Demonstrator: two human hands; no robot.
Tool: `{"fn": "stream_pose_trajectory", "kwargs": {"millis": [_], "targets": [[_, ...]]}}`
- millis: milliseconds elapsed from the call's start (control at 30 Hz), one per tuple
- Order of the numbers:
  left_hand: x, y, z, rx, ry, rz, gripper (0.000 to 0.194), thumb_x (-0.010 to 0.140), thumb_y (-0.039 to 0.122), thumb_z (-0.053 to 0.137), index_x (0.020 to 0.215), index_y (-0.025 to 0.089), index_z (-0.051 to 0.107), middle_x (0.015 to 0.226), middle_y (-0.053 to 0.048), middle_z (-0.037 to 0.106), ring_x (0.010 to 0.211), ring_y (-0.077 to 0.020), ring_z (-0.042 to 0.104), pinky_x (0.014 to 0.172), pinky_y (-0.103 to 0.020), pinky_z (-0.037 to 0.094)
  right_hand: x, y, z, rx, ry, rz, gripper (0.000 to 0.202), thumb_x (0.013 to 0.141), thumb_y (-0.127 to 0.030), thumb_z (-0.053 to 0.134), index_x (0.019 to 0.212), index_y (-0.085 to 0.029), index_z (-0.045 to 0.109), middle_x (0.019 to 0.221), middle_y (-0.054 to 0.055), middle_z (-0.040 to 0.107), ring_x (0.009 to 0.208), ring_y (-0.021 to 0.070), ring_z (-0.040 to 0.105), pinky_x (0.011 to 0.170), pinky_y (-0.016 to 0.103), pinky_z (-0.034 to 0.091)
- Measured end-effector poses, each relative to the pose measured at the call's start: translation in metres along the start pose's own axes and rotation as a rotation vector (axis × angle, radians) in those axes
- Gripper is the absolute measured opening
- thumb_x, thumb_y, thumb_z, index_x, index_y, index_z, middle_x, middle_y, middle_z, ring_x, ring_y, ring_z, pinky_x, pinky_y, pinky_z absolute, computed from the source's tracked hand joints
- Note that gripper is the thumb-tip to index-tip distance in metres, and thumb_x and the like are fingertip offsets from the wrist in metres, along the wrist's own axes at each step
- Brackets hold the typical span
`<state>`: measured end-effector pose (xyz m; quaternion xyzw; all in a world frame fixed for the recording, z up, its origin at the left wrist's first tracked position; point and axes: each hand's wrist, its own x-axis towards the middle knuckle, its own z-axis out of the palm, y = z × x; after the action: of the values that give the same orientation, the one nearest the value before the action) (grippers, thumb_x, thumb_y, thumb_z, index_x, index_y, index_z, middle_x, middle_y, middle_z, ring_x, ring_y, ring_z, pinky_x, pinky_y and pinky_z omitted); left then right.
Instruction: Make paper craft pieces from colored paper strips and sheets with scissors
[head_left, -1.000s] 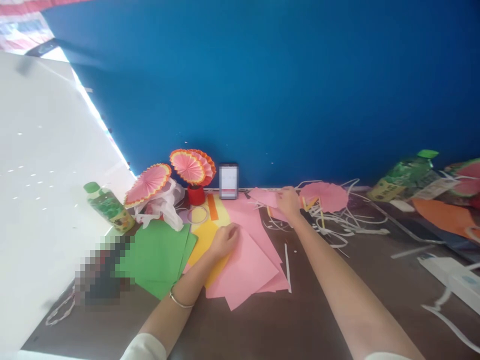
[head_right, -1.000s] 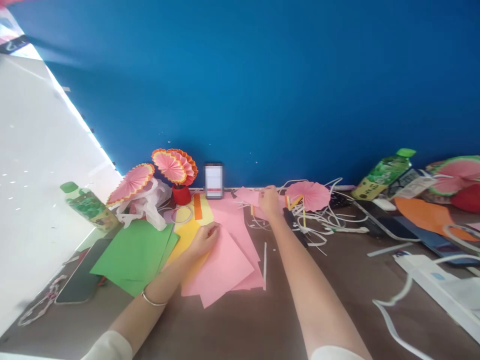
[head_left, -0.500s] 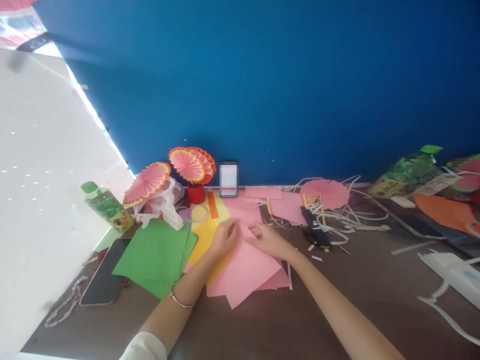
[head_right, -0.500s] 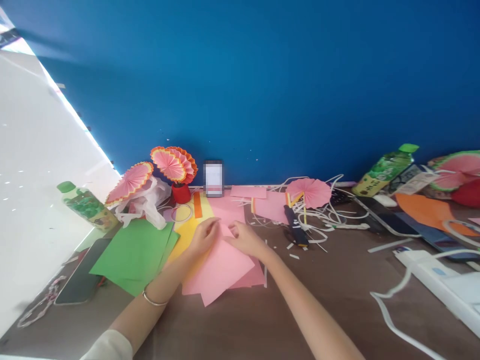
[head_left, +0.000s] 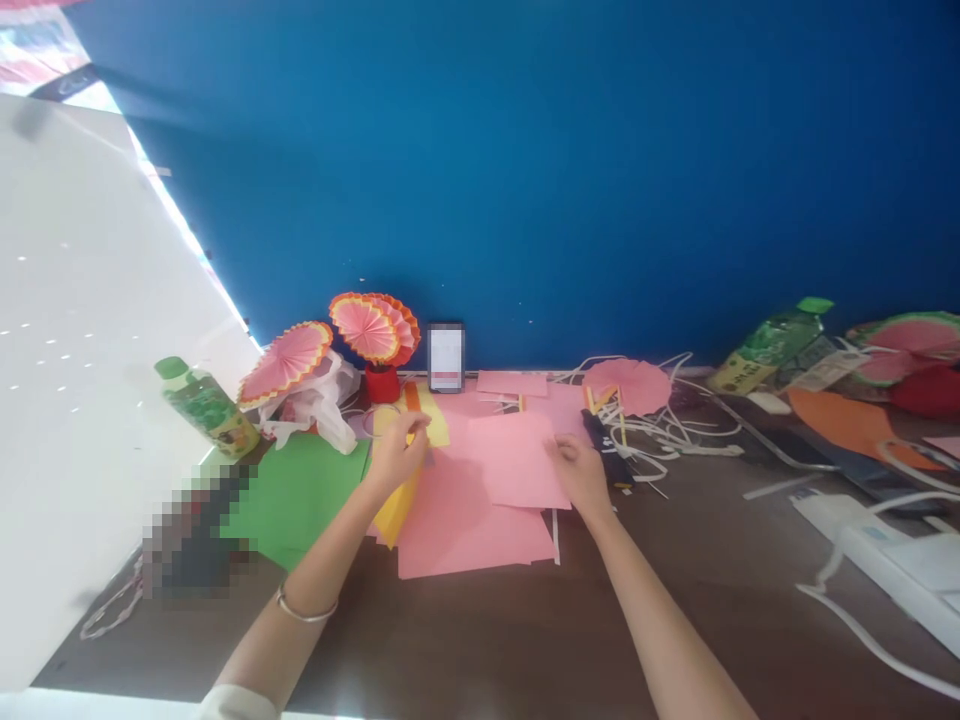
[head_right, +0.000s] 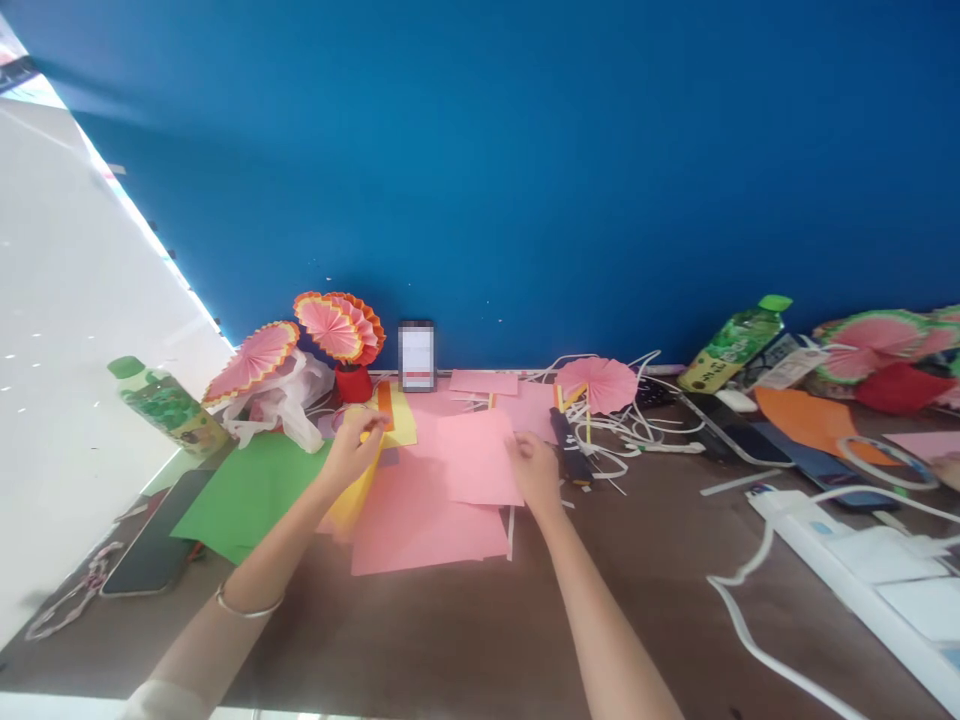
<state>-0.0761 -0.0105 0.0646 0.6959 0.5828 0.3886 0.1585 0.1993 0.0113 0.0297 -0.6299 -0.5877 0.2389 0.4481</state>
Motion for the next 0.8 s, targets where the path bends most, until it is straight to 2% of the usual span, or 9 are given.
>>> {"fn": "stream_pose_trajectory", "kwargs": {"millis": [100, 167, 233, 333, 467, 567, 633, 733, 800], "targets": [[-0.027, -0.006, 0.002, 0.327, -0.212, -0.142, 0.034, 0.082, 0.034, 0.039, 0.102, 0.013, 0.055, 0.101, -0.014, 0.059, 0.100, -0.0257, 0.054, 0.084, -0.037, 0.041, 0.002, 0.001, -0.001, 0.000, 0.086, -0.007, 0.031, 0.068, -0.046, 0.050, 0.068, -0.016, 0.058, 0.071, 0.010, 0.067, 0.070, 0.0245, 0.063, 0.060, 0.031, 0.045], [-0.047, -0.010, 0.005, 0.470, -0.291, -0.149, 0.047, 0.082, 0.045, 0.037, 0.112, 0.012, 0.051, 0.113, -0.018, 0.054, 0.111, -0.0309, 0.047, 0.088, -0.043, 0.038, 0.002, 0.000, 0.000, 0.013, 0.108, -0.007, 0.030, 0.069, -0.045, 0.051, 0.070, -0.016, 0.057, 0.073, 0.011, 0.067, 0.072, 0.0248, 0.063, 0.062, 0.032, 0.045], [-0.062, -0.014, 0.007, 0.519, -0.398, -0.104, 0.061, 0.079, 0.053, 0.039, 0.126, 0.013, 0.040, 0.130, -0.020, 0.040, 0.124, -0.0351, 0.031, 0.093, -0.045, 0.033, 0.001, 0.001, 0.002, 0.045, 0.049, 0.010, 0.029, 0.069, -0.044, 0.051, 0.072, -0.016, 0.057, 0.075, 0.010, 0.067, 0.072, 0.0242, 0.063, 0.062, 0.031, 0.046], [-0.072, -0.022, 0.001, 0.518, -0.550, 0.008, 0.064, 0.080, 0.052, 0.040, 0.133, 0.018, 0.030, 0.140, -0.019, 0.025, 0.131, -0.0364, 0.016, 0.099, -0.049, 0.024, -0.002, 0.003, 0.009, 0.113, -0.102, 0.050, 0.029, 0.071, -0.043, 0.050, 0.078, -0.015, 0.057, 0.075, 0.010, 0.067, 0.069, 0.0227, 0.064, 0.060, 0.030, 0.047], [-0.068, -0.022, -0.014, 0.471, -0.583, 0.122, 0.046, 0.079, 0.038, 0.047, 0.121, 0.021, 0.046, 0.131, -0.014, 0.038, 0.125, -0.0302, 0.031, 0.100, -0.046, 0.025, -0.008, 0.004, 0.019, 0.037, -0.170, -0.001, 0.029, 0.074, -0.041, 0.049, 0.087, -0.016, 0.056, 0.076, 0.008, 0.066, 0.072, 0.0223, 0.064, 0.063, 0.032, 0.048], [-0.063, -0.013, -0.020, 0.511, -0.493, 0.116, 0.023, 0.080, 0.025, 0.043, 0.097, 0.018, 0.058, 0.107, -0.010, 0.055, 0.108, -0.0228, 0.048, 0.094, -0.039, 0.034, -0.013, -0.006, 0.022, -0.199, -0.038, -0.189, 0.033, 0.074, -0.036, 0.052, 0.100, -0.016, 0.055, 0.097, 0.012, 0.062, 0.089, 0.0257, 0.060, 0.072, 0.038, 0.048], [-0.060, -0.006, -0.019, 0.614, -0.438, 0.040, 0.020, 0.081, 0.020, 0.039, 0.087, 0.016, 0.058, 0.092, -0.009, 0.060, 0.094, -0.0213, 0.056, 0.086, -0.037, 0.039, -0.022, -0.021, 0.016, -0.269, 0.086, -0.363, 0.032, 0.077, -0.030, 0.051, 0.105, -0.017, 0.054, 0.106, 0.014, 0.058, 0.098, 0.0267, 0.056, 0.076, 0.040, 0.048], [-0.050, 0.002, -0.017, 0.756, -0.452, -0.108, 0.023, 0.082, 0.021, 0.035, 0.081, 0.015, 0.057, 0.077, -0.009, 0.062, 0.074, -0.0221, 0.061, 0.070, -0.035, 0.044, -0.050, -0.044, -0.002, -0.168, 0.135, -0.701, 0.018, 0.082, -0.022, 0.048, 0.097, -0.021, 0.058, 0.096, 0.008, 0.061, 0.092, 0.0207, 0.058, 0.077, 0.035, 0.049], [-0.038, 0.006, -0.015, 0.799, -0.464, -0.166, 0.026, 0.083, 0.025, 0.034, 0.081, 0.014, 0.058, 0.075, -0.010, 0.063, 0.071, -0.0235, 0.062, 0.063, -0.034, 0.044, -0.074, -0.055, -0.016, -0.191, 0.104, -0.827, 0.017, 0.084, -0.025, 0.049, 0.099, -0.024, 0.058, 0.101, 0.006, 0.060, 0.092, 0.0192, 0.057, 0.078, 0.034, 0.049]]}}
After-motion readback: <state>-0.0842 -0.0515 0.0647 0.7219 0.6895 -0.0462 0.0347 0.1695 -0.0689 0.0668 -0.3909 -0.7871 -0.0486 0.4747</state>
